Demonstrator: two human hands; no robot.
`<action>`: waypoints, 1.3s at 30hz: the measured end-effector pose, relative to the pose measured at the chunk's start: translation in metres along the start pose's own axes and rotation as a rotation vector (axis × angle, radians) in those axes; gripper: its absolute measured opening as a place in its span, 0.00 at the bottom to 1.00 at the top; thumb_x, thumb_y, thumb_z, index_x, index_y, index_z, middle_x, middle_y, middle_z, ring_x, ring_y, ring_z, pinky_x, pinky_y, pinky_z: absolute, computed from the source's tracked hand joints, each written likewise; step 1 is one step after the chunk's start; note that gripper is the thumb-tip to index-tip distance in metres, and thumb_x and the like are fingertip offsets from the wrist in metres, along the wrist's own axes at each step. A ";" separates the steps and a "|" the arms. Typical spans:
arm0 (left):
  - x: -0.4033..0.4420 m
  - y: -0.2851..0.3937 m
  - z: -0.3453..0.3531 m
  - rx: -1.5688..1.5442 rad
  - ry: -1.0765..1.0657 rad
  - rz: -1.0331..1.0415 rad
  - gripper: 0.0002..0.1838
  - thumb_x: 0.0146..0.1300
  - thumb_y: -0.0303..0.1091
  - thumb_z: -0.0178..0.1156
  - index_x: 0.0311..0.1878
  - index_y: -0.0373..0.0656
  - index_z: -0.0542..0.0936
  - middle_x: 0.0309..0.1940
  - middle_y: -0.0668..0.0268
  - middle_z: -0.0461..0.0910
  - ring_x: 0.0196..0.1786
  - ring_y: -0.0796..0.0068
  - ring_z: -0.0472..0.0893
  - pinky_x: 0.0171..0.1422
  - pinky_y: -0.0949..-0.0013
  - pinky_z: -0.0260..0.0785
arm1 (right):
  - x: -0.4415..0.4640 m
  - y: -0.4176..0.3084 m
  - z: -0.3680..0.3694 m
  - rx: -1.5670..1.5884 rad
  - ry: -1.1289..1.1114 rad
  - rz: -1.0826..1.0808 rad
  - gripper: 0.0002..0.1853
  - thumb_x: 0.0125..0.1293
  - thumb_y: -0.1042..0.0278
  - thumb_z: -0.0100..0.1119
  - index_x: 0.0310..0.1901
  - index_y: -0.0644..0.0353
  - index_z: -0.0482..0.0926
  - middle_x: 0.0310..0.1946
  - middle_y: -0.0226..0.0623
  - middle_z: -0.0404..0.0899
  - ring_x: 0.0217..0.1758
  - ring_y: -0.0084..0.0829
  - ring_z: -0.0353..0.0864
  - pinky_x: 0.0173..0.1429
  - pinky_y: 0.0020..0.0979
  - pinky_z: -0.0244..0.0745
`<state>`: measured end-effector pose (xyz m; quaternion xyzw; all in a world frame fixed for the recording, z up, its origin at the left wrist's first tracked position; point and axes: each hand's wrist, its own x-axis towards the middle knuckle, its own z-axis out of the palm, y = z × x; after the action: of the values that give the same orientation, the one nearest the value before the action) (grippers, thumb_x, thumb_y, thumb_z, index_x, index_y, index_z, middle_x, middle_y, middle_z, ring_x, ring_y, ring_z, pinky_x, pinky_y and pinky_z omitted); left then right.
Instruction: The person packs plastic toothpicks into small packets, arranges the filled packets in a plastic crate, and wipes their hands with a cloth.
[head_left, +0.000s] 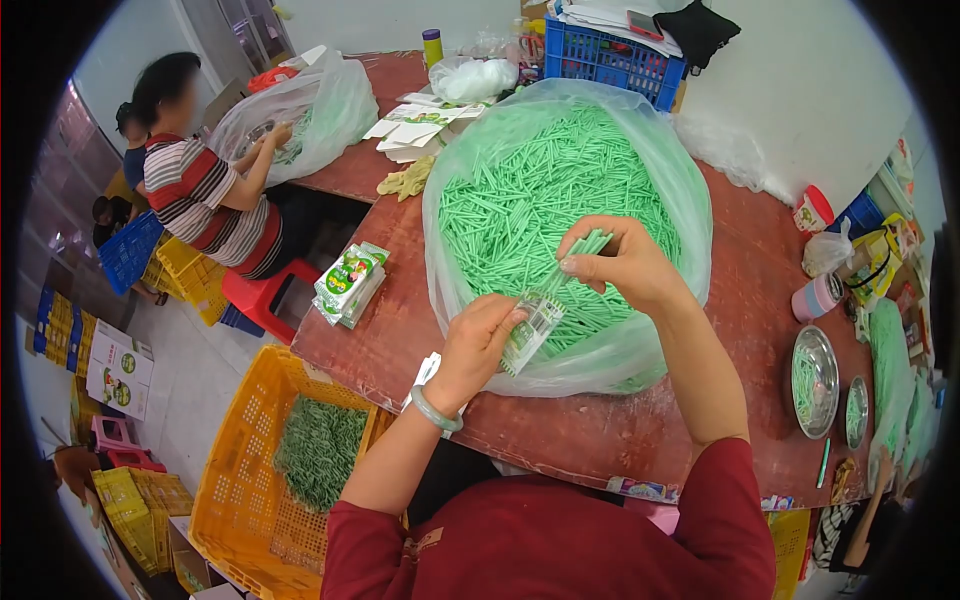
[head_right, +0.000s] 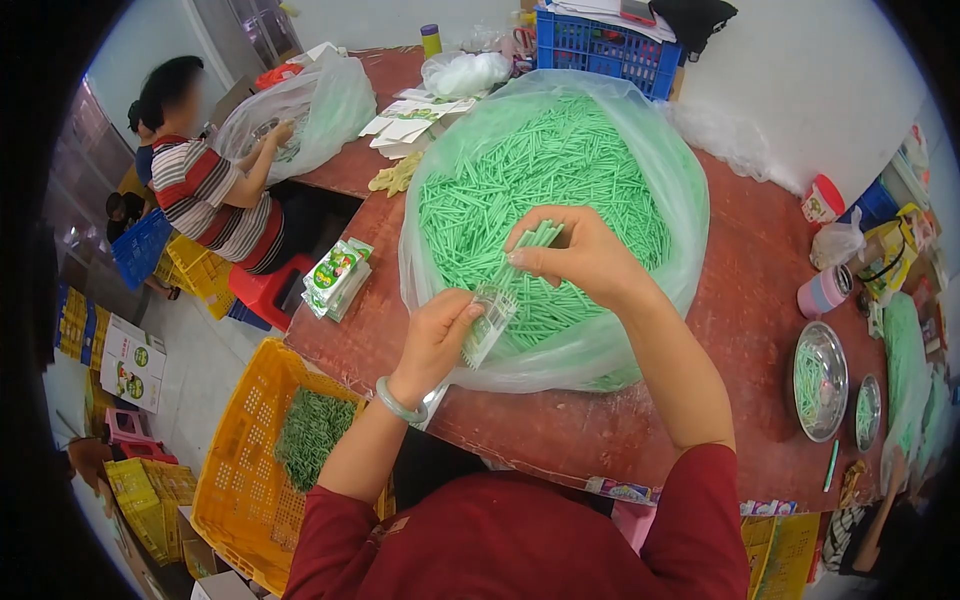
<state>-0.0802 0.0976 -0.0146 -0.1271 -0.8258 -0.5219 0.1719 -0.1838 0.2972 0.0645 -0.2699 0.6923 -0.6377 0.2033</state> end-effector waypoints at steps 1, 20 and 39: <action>0.000 0.002 0.000 0.022 0.004 0.012 0.07 0.67 0.28 0.58 0.43 0.35 0.81 0.31 0.57 0.78 0.35 0.58 0.77 0.40 0.63 0.68 | -0.001 -0.002 0.000 -0.019 -0.004 0.002 0.06 0.57 0.70 0.68 0.36 0.59 0.83 0.22 0.26 0.77 0.20 0.14 0.68 0.25 0.19 0.62; 0.006 -0.001 0.022 0.097 0.194 0.180 0.09 0.65 0.26 0.59 0.47 0.34 0.81 0.35 0.58 0.82 0.37 0.59 0.76 0.45 0.62 0.65 | -0.002 0.001 0.010 -0.190 -0.123 0.086 0.08 0.60 0.69 0.67 0.41 0.58 0.83 0.31 0.25 0.78 0.29 0.16 0.72 0.32 0.21 0.67; 0.002 0.004 0.018 -0.837 0.076 -0.360 0.15 0.64 0.23 0.62 0.54 0.34 0.80 0.46 0.66 0.82 0.47 0.81 0.79 0.52 0.75 0.73 | -0.009 0.012 0.017 0.044 -0.186 -0.015 0.23 0.61 0.79 0.61 0.60 0.59 0.76 0.39 0.27 0.74 0.40 0.20 0.74 0.46 0.23 0.73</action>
<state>-0.0832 0.1155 -0.0180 -0.0208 -0.5459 -0.8365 0.0425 -0.1677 0.2908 0.0499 -0.3286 0.6542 -0.6263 0.2678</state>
